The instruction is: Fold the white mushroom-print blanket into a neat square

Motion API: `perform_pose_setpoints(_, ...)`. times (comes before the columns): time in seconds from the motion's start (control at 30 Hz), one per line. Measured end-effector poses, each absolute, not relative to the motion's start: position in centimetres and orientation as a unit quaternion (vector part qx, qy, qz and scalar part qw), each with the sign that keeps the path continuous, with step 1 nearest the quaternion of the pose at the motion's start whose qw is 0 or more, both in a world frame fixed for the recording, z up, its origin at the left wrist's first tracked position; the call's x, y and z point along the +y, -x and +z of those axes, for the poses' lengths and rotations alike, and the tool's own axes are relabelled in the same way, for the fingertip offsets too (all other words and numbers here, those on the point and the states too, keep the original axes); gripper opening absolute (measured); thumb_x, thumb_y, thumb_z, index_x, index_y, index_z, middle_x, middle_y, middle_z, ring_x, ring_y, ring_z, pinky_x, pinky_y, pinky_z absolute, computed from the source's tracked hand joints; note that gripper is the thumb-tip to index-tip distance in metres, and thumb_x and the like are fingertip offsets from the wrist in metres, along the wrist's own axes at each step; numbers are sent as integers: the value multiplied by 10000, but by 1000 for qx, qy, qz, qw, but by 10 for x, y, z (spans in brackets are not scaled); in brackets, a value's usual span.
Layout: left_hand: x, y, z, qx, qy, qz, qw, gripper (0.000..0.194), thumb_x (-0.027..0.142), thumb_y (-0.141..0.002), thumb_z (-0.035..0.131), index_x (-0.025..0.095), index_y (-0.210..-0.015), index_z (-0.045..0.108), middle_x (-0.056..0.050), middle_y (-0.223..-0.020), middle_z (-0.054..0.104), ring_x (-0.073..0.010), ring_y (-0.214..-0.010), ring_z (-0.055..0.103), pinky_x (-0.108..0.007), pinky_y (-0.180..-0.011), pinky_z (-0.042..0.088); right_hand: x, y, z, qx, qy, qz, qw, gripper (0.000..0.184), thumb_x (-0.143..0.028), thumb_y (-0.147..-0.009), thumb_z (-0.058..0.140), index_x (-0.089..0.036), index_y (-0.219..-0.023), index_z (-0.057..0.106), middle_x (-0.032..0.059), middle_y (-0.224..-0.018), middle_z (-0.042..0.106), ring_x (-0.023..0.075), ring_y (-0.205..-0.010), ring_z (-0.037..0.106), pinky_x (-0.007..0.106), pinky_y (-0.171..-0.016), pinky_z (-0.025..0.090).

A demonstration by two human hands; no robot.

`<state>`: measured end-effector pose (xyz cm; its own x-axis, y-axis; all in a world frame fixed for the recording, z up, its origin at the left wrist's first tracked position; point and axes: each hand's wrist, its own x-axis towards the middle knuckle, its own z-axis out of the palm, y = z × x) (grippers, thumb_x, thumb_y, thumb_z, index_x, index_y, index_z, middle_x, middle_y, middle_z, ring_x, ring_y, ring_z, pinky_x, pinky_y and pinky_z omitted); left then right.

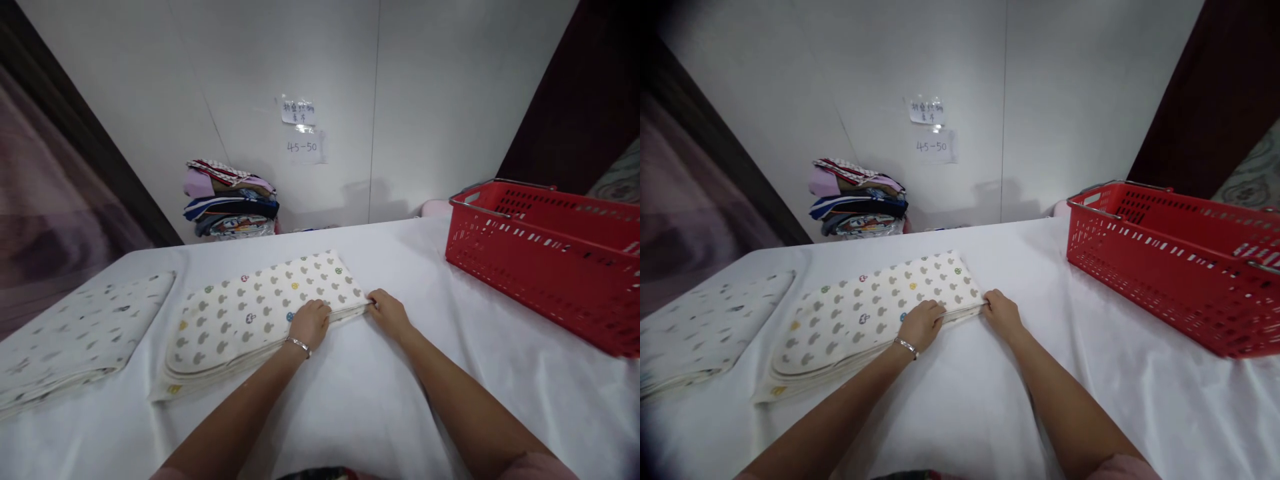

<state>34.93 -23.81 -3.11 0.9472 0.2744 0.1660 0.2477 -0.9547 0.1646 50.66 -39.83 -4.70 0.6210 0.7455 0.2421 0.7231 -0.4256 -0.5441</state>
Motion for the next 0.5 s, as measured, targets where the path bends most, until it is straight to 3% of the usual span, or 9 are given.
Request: perform_pose_setpoints(0.5,-236,-327,-42,108,-981,148,68,171,191,-865,445,193,-954,592,-47,-920,578,-183,-848,491,-316,-747,410,-402,-510,-54,-448,846,9,290,208,-169,-811,422,-228,-953,563,5,-953,590,133,-828,546,231,-695,369)
